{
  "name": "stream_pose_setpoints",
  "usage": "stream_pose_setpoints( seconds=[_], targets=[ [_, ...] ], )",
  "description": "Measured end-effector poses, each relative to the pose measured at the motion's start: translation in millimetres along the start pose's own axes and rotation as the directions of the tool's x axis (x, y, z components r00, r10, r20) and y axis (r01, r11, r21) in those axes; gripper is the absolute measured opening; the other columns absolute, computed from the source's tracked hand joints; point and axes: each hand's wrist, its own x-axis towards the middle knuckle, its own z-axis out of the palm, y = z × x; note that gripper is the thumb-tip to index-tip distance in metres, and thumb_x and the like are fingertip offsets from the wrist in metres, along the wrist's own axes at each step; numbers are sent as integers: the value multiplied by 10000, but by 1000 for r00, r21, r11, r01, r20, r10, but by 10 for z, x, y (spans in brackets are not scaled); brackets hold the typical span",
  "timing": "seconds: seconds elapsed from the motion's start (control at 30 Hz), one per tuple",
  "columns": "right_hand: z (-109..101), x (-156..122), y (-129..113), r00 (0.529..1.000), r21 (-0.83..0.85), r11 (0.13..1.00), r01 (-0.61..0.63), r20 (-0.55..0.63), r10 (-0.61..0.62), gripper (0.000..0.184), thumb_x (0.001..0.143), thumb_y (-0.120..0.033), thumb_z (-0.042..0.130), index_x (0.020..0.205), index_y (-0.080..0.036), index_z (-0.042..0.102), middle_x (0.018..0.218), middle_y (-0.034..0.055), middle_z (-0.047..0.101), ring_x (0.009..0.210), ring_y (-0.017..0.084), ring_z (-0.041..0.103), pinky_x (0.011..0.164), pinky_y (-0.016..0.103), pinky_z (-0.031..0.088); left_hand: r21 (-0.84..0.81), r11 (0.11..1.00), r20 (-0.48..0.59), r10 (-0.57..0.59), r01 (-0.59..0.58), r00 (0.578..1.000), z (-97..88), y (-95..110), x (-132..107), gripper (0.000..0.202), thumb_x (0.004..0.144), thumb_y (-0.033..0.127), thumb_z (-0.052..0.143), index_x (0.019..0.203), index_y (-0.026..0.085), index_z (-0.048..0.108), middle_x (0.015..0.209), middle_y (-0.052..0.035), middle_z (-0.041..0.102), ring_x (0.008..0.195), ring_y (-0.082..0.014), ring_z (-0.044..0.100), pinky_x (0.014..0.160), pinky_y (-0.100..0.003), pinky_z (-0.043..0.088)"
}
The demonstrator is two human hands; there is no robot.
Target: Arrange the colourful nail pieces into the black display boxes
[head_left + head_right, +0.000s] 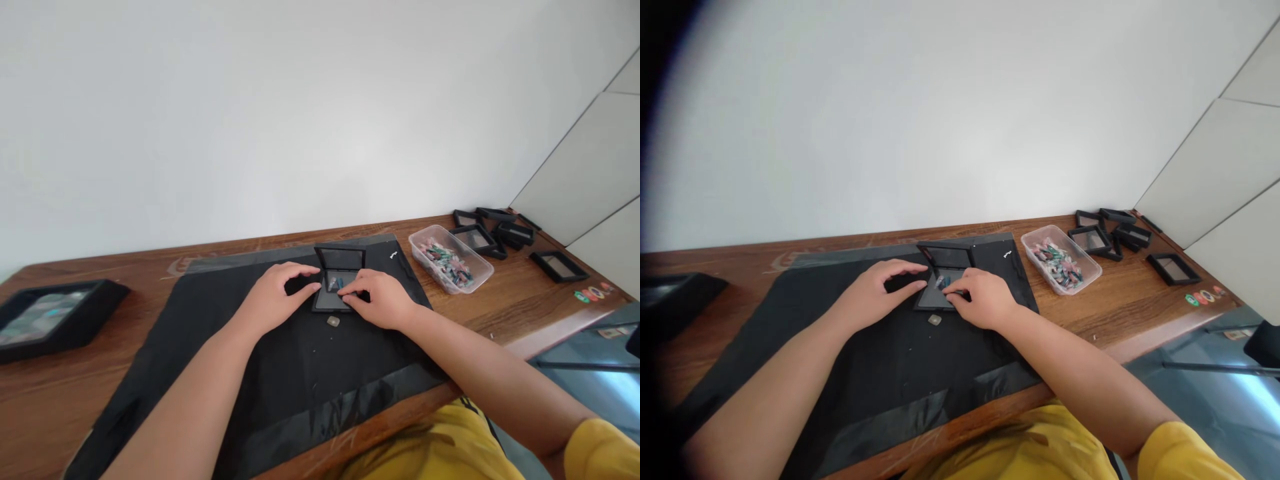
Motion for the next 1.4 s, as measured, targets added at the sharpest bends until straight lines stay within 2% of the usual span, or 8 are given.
stream_pose_setpoints(
  seconds=[0.27, 0.5, 0.67, 0.77, 0.9, 1.03, 1.23, 1.4],
  targets=[
    [-56, 10, 53, 999, 90, 996, -24, -44, 28, 143, 881, -176, 762, 995, -206, 842, 824, 22, 651, 737, 142, 591, 727, 285, 451, -41, 999, -23, 10, -11, 1000, 41, 10, -17, 604, 816, 761, 681, 1172, 285, 782, 1305, -116, 754, 1243, -365, 669, 1064, -539, 555],
    [-79, 35, 62, 993, 7, 995, -101, -59, 101, 196, 866, -208, 779, 1049, -229, 845, 823, 17, 645, 702, 136, 558, 711, 289, 437, -5, 1000, 25, 2, -2, 1000, 52, -34, -30, 620, 832, 707, 698, 1304, 306, 739, 1525, -87, 637, 1463, -385, 532, 1176, -576, 479],
    [-79, 63, 25, 991, -4, 992, -128, -46, 127, 234, 859, -213, 791, 1088, -215, 844, 823, 19, 643, 697, 133, 547, 713, 289, 430, -33, 999, 14, 21, -20, 1000, 76, -22, -17, 609, 827, 725, 689, 1246, 289, 759, 1416, -97, 716, 1393, -371, 599, 1150, -546, 505],
    [-89, 67, 9, 990, -15, 990, -138, -32, 137, 187, 867, -215, 785, 1043, -197, 848, 817, 23, 639, 709, 138, 555, 714, 292, 422, -53, 998, -12, 26, -26, 1000, 66, 22, -5, 511, 813, 733, 690, 1032, 281, 785, 1262, -100, 777, 1223, -355, 689, 1064, -519, 555],
    [-87, 62, 0, 991, -17, 991, -134, -29, 134, 143, 876, -216, 772, 997, -204, 847, 798, 20, 639, 720, 143, 568, 702, 289, 413, -29, 998, -37, 61, -62, 997, 54, 96, -12, 401, 839, 680, 689, 839, 284, 752, 1079, -83, 789, 1114, -346, 692, 1029, -535, 527],
    [-81, 59, -9, 991, -19, 991, -129, -32, 129, 140, 873, -212, 769, 989, -220, 848, 814, 23, 662, 739, 146, 588, 697, 284, 409, 99, 995, -92, 4, 5, 996, 69, 210, -51, 257, 803, 562, 783, 840, 309, 761, 1031, -56, 793, 1125, -385, 654, 1062, -618, 408],
    [-77, 65, -54, 990, -42, 990, -137, -34, 135, 123, 879, -224, 772, 970, -226, 855, 798, 11, 670, 741, 139, 588, 680, 269, 389, 109, 994, 66, -11, 4, 998, 113, 411, -57, 164, 868, 459, 725, 899, 308, 782, 1040, -31, 785, 1129, -345, 632, 1042, -554, 358],
    [-59, 72, -62, 992, -35, 991, -128, -6, 127, 85, 885, -256, 797, 926, -235, 868, 754, 0, 665, 702, 128, 569, 650, 267, 374, 115, 993, 91, -21, 11, 996, 129, 423, -40, 228, 918, 456, 635, 892, 295, 794, 1071, -45, 764, 1112, -326, 627, 1030, -529, 359]
  ],
)
